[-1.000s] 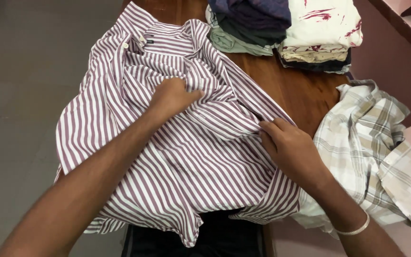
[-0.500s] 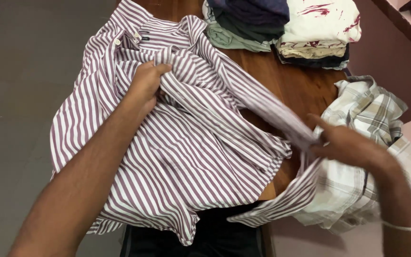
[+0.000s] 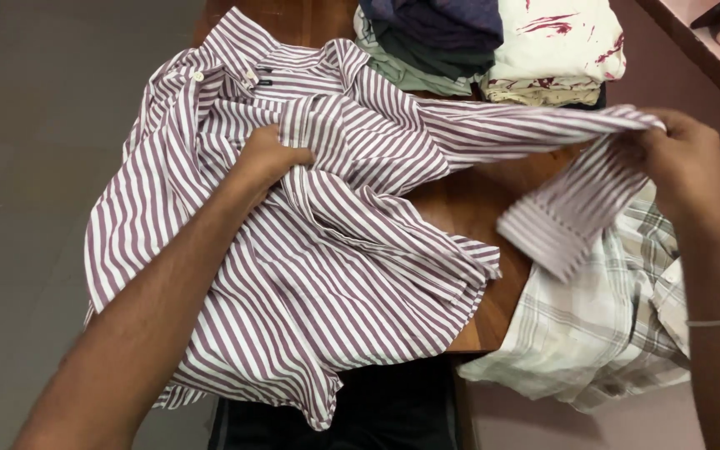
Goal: The person lays a striped shirt on a wooden table and buttons it from the bottom to the top, then fastens the cuff buttons on both sleeves. The shirt remains on the table at the end.
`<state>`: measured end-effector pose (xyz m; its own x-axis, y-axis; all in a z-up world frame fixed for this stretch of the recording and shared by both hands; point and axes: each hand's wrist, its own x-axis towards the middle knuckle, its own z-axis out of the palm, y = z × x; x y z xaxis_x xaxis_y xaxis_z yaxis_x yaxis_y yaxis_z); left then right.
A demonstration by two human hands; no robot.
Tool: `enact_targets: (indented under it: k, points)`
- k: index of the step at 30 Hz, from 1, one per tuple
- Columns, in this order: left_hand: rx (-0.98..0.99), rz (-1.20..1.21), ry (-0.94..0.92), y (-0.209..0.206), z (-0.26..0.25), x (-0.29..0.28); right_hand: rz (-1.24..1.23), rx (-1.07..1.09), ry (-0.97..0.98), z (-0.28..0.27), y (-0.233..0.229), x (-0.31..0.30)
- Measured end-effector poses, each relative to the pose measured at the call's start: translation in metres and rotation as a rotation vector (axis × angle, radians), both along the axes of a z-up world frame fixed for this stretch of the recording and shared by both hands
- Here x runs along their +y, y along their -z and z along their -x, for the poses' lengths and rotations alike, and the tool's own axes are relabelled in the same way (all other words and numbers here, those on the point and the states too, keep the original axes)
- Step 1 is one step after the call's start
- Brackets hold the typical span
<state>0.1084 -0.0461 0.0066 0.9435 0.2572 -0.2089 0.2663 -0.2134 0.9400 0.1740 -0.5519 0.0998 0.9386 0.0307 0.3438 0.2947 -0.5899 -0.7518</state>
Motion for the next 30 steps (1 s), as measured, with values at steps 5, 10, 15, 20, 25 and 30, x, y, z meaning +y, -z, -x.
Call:
enact_targets:
  k: [5,10,15,20,25,30]
  points:
    - [-0.012,-0.074,0.057,0.008,0.000,0.000,0.732,-0.317,0.213,-0.025,0.029,0.015]
    - [-0.166,-0.333,0.136,-0.002,0.007,-0.011,0.947,-0.269,0.165,-0.065,0.068,-0.013]
    - [-0.069,-0.677,0.094,-0.018,0.026,-0.027,0.877,0.109,0.231,-0.089,0.090,-0.042]
    - [-0.487,-1.033,0.012,-0.004,0.029,-0.035,0.962,-0.119,0.409,-0.127,0.088,-0.044]
    - [-0.482,-0.822,-0.045,0.018,0.014,-0.026,0.916,-0.016,0.550,-0.158,0.090,-0.059]
    - [-0.251,-0.020,0.046,0.005,0.003,-0.006,0.752,-0.017,0.636,-0.186,0.114,-0.080]
